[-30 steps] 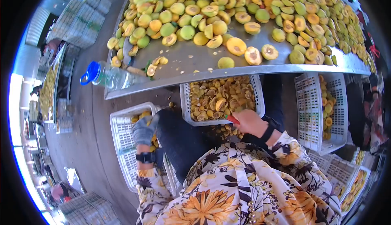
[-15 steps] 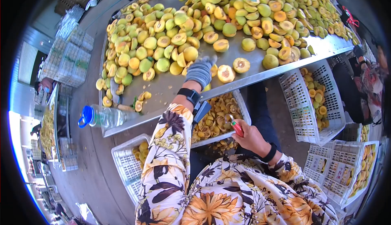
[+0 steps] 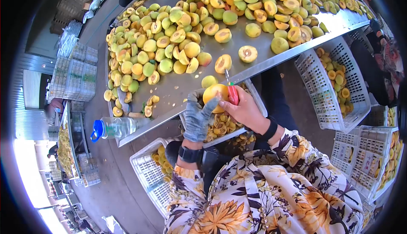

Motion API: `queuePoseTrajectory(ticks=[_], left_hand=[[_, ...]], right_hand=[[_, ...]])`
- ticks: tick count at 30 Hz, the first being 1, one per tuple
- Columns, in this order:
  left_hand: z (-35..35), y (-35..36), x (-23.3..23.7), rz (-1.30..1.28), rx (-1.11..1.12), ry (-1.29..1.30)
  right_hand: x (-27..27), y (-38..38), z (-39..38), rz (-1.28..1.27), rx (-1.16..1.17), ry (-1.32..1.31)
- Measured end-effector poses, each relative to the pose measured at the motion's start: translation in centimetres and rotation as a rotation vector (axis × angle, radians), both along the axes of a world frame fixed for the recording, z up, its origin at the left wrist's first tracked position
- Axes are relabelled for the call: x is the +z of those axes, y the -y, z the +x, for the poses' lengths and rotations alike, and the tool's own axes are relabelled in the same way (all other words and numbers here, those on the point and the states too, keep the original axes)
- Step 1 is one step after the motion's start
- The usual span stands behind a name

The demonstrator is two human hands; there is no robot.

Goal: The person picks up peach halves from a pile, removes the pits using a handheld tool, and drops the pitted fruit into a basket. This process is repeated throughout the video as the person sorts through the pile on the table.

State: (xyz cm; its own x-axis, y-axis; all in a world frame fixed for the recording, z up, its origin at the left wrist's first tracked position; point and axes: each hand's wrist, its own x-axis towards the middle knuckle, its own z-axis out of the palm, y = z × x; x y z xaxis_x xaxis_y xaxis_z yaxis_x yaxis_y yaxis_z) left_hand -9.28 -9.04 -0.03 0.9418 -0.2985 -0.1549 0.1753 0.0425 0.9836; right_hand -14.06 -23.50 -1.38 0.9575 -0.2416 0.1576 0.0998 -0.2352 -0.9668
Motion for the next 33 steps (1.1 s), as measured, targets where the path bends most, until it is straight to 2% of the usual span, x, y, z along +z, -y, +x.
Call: queuePoseTrajectory(ticks=[2,3,4,6,7,8,11,14,16,18,20,21,22,24,25,26,28,29,30,32,33], left_hand=[[-0.5,-1.3,-2.6,0.025,0.048,0.013],[-0.3,-2.2,-5.8,-0.081,0.108,-0.050],[-0.3,-2.4,-6.5,-0.190,0.168,-0.111],[-0.8,-2.6,-8.0,-0.214,0.215,-0.202],[-1.3,-2.1,-7.6,-0.323,0.304,-0.244],[-1.5,-1.9,-7.3,-0.434,0.392,-0.285],[-1.7,-1.6,-5.9,-0.349,0.355,-0.203],[-2.0,-1.1,-5.4,-0.278,0.362,-0.070],[-2.1,-0.7,-5.2,-0.045,0.307,0.122],[-2.7,0.1,-4.5,-0.078,0.253,0.132],[-3.2,1.2,-2.7,0.131,0.264,0.389],[-4.2,2.1,-0.9,0.238,0.271,0.453],[-4.6,2.7,0.0,0.236,0.267,0.451],[-5.0,3.2,0.7,0.375,0.238,0.585],[-4.5,2.6,0.2,0.552,0.215,0.744],[-4.6,2.6,-0.2,0.551,0.211,0.741],[-4.4,3.0,-0.8,0.133,0.222,0.442],[-3.5,2.2,-1.7,-0.039,0.196,0.302],[-2.5,1.2,-2.2,-0.036,0.202,0.301],[-0.7,-0.6,-2.7,-0.130,-0.157,0.040],[0.1,-0.9,-3.3,-0.224,-0.217,-0.100]], right_hand=[[1.0,-0.6,-0.2,0.761,0.270,-0.448],[0.7,-1.2,-0.3,0.780,0.291,-0.439],[0.2,-1.9,-0.4,0.785,0.292,-0.443],[-1.3,-3.2,-0.5,0.182,0.123,-0.224],[-1.7,-3.5,-0.8,-0.111,0.006,0.085],[-1.8,-3.4,-1.3,-0.112,0.003,0.083],[-1.4,-2.7,-2.8,-0.281,0.166,-0.188],[-1.6,-2.9,-4.1,-0.249,0.194,-0.163],[-1.7,-2.9,-4.4,-0.229,0.175,-0.165],[-2.1,-2.9,-4.6,-0.219,0.137,-0.140],[-2.0,-2.9,-5.0,-0.201,0.116,-0.181],[-1.9,-2.9,-5.1,-0.182,0.104,-0.214],[-1.7,-2.8,-5.2,-0.183,0.100,-0.217],[-1.3,-2.7,-5.5,-0.088,0.085,-0.250],[-1.2,-2.8,-5.7,-0.088,0.082,-0.254],[-1.0,-2.8,-5.9,-0.122,0.082,-0.259],[-1.4,-2.7,-6.0,-0.156,0.083,-0.263],[-2.3,-2.5,-6.0,-0.175,0.155,-0.257],[-2.8,-2.3,-5.9,-0.192,0.230,-0.249],[-3.0,-1.9,-5.7,-0.202,0.317,-0.232],[-3.1,-1.8,-5.7,-0.216,0.398,-0.211]])
